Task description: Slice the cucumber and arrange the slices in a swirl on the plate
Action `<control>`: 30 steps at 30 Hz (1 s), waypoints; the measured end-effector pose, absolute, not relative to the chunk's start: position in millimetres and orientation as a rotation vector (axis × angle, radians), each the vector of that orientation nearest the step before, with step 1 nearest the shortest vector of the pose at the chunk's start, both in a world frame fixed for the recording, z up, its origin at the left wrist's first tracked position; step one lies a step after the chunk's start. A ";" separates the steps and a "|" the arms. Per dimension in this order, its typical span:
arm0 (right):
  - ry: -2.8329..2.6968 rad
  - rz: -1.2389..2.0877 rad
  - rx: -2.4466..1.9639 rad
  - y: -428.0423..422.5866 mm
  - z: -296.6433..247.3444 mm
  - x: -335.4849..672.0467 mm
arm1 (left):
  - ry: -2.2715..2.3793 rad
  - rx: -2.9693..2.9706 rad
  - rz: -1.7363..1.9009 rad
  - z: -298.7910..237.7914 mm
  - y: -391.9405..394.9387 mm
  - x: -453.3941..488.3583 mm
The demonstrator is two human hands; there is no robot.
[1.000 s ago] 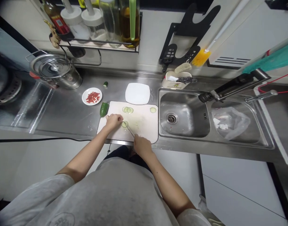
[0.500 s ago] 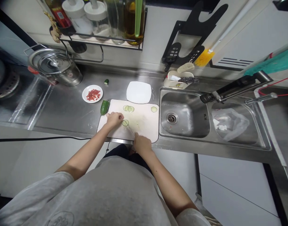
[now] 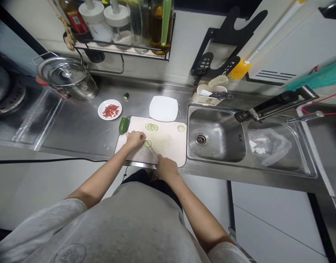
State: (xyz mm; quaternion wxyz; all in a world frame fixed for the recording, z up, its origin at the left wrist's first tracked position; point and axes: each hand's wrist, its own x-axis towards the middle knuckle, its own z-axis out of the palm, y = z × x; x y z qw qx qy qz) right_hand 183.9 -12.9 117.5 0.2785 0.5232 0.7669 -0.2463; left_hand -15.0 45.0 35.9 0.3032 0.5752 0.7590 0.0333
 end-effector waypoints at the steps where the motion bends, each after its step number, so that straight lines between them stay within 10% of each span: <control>1: 2.054 -0.665 1.403 -12.5 117.8 182.8 | 2.010 1.524 0.088 36.0 45.3 -14.9; 30: 2.000 -0.767 1.383 -35.3 101.8 214.2 | 1.979 1.642 -0.025 46.2 43.7 -6.0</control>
